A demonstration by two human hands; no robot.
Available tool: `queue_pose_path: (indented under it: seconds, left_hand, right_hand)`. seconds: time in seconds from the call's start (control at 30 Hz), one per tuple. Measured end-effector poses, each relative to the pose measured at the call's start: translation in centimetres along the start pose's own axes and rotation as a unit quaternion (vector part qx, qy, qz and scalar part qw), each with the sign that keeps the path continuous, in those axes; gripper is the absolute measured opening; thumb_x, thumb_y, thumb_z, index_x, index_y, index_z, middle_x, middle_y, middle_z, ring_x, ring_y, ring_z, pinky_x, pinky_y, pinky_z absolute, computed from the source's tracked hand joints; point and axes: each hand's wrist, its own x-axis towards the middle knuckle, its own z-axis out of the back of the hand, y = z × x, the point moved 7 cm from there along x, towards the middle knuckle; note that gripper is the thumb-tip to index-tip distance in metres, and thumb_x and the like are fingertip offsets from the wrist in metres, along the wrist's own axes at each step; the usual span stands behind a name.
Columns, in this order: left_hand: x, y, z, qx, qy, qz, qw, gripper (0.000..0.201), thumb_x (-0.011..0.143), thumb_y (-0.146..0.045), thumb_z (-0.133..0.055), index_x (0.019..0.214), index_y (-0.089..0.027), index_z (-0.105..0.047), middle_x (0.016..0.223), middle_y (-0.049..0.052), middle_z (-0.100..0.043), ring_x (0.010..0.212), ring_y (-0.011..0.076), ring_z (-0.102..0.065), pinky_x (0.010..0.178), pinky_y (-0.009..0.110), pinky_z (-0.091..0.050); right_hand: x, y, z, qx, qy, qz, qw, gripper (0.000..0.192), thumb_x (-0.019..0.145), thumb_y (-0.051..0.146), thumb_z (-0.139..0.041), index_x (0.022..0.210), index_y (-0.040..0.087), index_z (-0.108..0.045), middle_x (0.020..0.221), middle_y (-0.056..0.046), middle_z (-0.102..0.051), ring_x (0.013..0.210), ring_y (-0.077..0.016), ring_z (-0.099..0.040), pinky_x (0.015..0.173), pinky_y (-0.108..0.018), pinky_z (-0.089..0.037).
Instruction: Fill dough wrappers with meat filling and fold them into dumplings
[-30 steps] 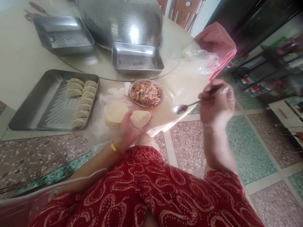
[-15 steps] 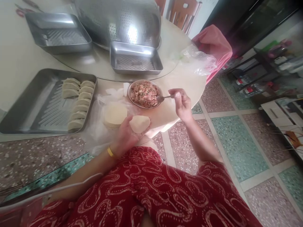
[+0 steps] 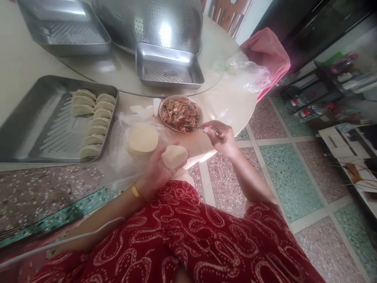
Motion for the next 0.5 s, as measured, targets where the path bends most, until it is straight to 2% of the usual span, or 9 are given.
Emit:
queue_pose_path:
  seconds: [0.1,0.3,0.4,0.5]
  left_hand:
    - [0.0,0.0,0.1,0.005,-0.006,0.008,1.0,0.041,0.092,-0.035,-0.049,0.124,-0.013,-0.059,0.106,0.015,-0.072,0.1,0.0267,-0.07,0.088,0.039,-0.056]
    - [0.4,0.4,0.2,0.021,-0.01,0.038,0.999,0.038,0.094,-0.033,-0.047,0.121,-0.009,-0.058,0.119,0.018,-0.068,0.11,0.0272,-0.067,0.091,0.036,-0.056]
    - [0.6,0.7,0.0,0.023,-0.004,0.051,0.998,0.034,0.095,-0.032,-0.047,0.118,-0.01,-0.059,0.121,0.018,-0.067,0.112,0.0266,-0.066,0.093,0.036,-0.055]
    - [0.6,0.8,-0.2,0.017,-0.005,0.062,0.998,0.033,0.096,-0.032,-0.046,0.118,-0.011,-0.059,0.122,0.017,-0.066,0.112,0.0266,-0.065,0.095,0.037,-0.054]
  right_hand:
    - [0.6,0.3,0.1,0.0,0.017,0.005,1.0,0.023,0.098,0.038,-0.055,0.096,0.024,-0.073,0.096,-0.003,-0.075,0.09,-0.0187,-0.071,0.08,-0.035,-0.057]
    - [0.5,2.4,3.0,-0.042,-0.045,0.079,0.995,0.016,0.096,0.031,-0.06,0.094,0.025,-0.074,0.092,-0.001,-0.076,0.085,-0.0168,-0.072,0.071,-0.031,-0.058]
    - [0.1,2.2,3.7,-0.085,-0.065,0.058,0.993,0.015,0.096,0.028,-0.06,0.093,0.023,-0.074,0.09,-0.001,-0.076,0.083,-0.0165,-0.072,0.069,-0.03,-0.058]
    - [-0.2,1.6,3.3,-0.094,-0.065,0.035,0.993,0.017,0.097,0.03,-0.058,0.091,0.023,-0.073,0.089,-0.002,-0.075,0.082,-0.0166,-0.072,0.07,-0.03,-0.057]
